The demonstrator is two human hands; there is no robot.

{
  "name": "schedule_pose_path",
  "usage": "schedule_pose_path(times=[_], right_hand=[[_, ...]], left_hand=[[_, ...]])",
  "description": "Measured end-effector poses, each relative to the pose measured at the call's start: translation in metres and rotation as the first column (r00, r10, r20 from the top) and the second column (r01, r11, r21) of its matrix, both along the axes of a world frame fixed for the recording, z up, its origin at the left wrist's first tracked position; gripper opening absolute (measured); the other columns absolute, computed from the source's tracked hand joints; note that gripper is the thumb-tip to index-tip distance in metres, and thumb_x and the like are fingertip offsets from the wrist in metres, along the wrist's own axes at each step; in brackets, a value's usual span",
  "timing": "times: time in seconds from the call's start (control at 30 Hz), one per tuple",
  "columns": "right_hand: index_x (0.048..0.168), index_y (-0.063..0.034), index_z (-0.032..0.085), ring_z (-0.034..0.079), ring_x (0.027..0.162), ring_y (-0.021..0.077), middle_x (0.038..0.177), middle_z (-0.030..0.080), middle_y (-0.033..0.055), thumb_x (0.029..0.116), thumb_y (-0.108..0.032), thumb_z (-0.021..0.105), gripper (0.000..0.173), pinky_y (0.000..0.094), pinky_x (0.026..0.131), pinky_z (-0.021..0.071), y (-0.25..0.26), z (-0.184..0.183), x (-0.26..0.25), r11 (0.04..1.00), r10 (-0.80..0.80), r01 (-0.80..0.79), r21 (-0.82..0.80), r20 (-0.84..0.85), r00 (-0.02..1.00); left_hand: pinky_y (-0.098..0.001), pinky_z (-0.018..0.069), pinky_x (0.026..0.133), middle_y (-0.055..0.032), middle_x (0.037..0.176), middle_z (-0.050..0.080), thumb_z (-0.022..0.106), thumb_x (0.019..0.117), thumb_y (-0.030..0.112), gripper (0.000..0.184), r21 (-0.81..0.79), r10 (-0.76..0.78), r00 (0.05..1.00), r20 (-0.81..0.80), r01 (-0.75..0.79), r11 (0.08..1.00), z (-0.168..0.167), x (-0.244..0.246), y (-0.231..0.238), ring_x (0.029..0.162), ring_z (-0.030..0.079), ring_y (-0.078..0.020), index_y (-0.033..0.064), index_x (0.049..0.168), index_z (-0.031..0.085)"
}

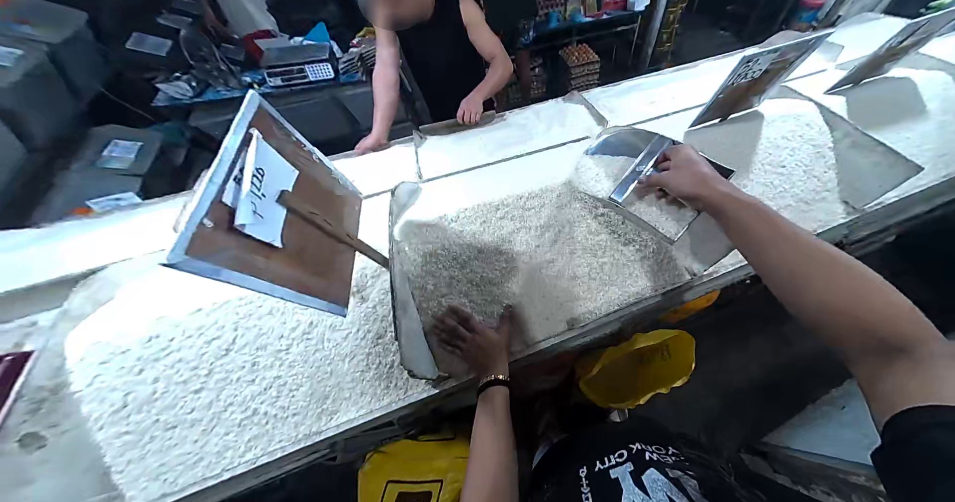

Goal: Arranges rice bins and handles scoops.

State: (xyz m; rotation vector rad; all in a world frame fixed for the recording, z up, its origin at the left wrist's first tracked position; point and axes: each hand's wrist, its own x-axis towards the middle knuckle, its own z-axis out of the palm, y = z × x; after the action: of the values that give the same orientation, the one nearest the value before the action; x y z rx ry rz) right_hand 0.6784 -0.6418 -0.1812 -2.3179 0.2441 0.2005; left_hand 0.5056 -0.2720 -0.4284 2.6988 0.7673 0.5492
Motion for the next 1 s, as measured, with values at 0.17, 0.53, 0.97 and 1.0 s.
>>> schedule_pose_path(times=[0.17,0.53,0.97,1.0], right_hand=[[0.124,0.0012,0.06,0.069,0.072,0.0223,0.1,0.072,0.0152,0.0938,-0.023,0.078,0.043,0.0419,0.067,0.0603,0.031,-0.007,0.011,0.992,0.094,-0.093,0.082,-0.011,0.996],[0.121,0.0011,0.063,0.071,0.08,0.0367,0.101,0.07,0.0231,0.0908,-0.029,0.078,0.045,0.0605,0.075,0.0581,-0.05,0.012,0.02,0.962,-0.067,0.07,-0.265,0.02,0.998],[0.12,-0.003,0.063,0.067,0.07,0.0165,0.098,0.072,0.0096,0.0934,-0.024,0.077,0.036,0.0363,0.065,0.0584,-0.024,0.011,0.017,1.0,-0.014,0.013,-0.015,-0.039,0.999],[0.121,-0.0034,0.063,0.067,0.07,0.0168,0.099,0.072,0.0098,0.0939,-0.024,0.076,0.037,0.037,0.066,0.0583,-0.029,0.011,0.018,0.999,-0.016,0.014,-0.042,-0.048,0.999]], left_hand=[[-0.0667,0.0057,0.123,-0.0377,0.165,0.005,0.047,0.0826,0.087,0.126,-0.033,-0.029,0.999,0.025,0.03,0.999,0.002,-0.001,0.0,0.154,0.005,-0.0552,-0.0065,0.161,0.014],[-0.0664,0.0043,0.123,-0.0356,0.166,0.002,0.048,0.0815,0.087,0.127,-0.036,-0.006,0.999,-0.045,0.004,0.999,0.0,0.005,0.0,0.155,0.002,-0.053,-0.0037,0.162,0.01],[-0.0657,0.0032,0.123,-0.0345,0.167,0.005,0.045,0.0843,0.086,0.121,0.007,0.001,1.0,-0.026,0.0,1.0,-0.006,0.004,0.001,0.154,0.004,-0.0535,0.0002,0.163,0.012],[-0.0654,0.0028,0.123,-0.0341,0.167,0.005,0.044,0.0845,0.086,0.121,0.009,0.003,1.0,-0.025,-0.003,1.0,-0.007,0.004,0.002,0.155,0.004,-0.053,0.0009,0.164,0.012]])
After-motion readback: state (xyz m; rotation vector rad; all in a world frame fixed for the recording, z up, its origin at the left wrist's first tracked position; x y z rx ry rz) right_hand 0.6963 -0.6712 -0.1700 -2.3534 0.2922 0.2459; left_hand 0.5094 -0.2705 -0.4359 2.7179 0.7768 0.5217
